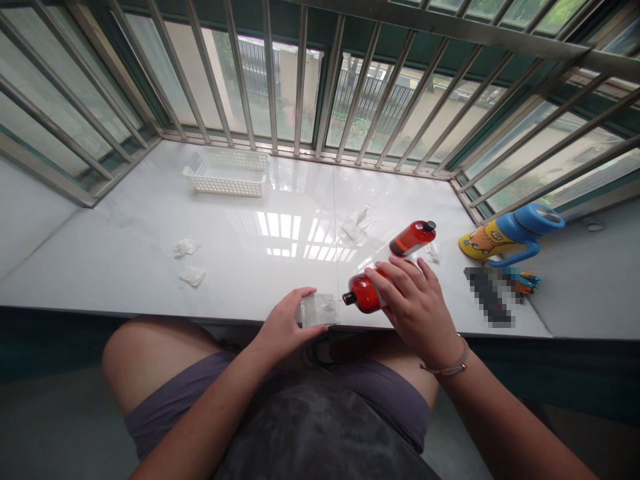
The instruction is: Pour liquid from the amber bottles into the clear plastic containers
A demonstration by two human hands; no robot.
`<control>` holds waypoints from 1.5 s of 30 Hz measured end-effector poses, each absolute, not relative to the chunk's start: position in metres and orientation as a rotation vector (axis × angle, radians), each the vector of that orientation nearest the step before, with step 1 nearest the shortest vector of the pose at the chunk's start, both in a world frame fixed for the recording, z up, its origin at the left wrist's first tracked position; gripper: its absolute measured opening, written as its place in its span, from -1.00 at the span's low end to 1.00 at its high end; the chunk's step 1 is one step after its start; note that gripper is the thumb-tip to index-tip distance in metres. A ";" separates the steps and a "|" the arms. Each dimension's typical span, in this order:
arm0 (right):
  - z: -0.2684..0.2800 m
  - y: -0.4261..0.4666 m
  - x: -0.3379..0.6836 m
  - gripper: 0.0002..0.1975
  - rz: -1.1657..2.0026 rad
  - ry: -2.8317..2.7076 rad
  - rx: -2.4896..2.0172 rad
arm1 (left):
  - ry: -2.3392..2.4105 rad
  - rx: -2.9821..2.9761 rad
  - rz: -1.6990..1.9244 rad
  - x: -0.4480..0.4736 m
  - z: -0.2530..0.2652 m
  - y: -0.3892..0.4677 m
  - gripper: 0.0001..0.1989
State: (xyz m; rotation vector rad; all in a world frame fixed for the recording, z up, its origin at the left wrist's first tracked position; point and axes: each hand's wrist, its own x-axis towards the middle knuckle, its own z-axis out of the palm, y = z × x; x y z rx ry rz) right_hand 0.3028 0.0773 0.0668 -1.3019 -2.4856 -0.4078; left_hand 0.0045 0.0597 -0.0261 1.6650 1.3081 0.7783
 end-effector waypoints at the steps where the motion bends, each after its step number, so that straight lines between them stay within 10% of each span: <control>1: 0.066 0.077 0.302 -0.48 -0.404 -2.487 -1.302 | 1.305 1.663 0.776 0.005 -0.026 0.060 -0.30; 45: 0.071 0.079 0.299 -0.45 -0.428 -2.509 -1.277 | 1.328 1.645 0.753 0.005 -0.024 0.059 -0.30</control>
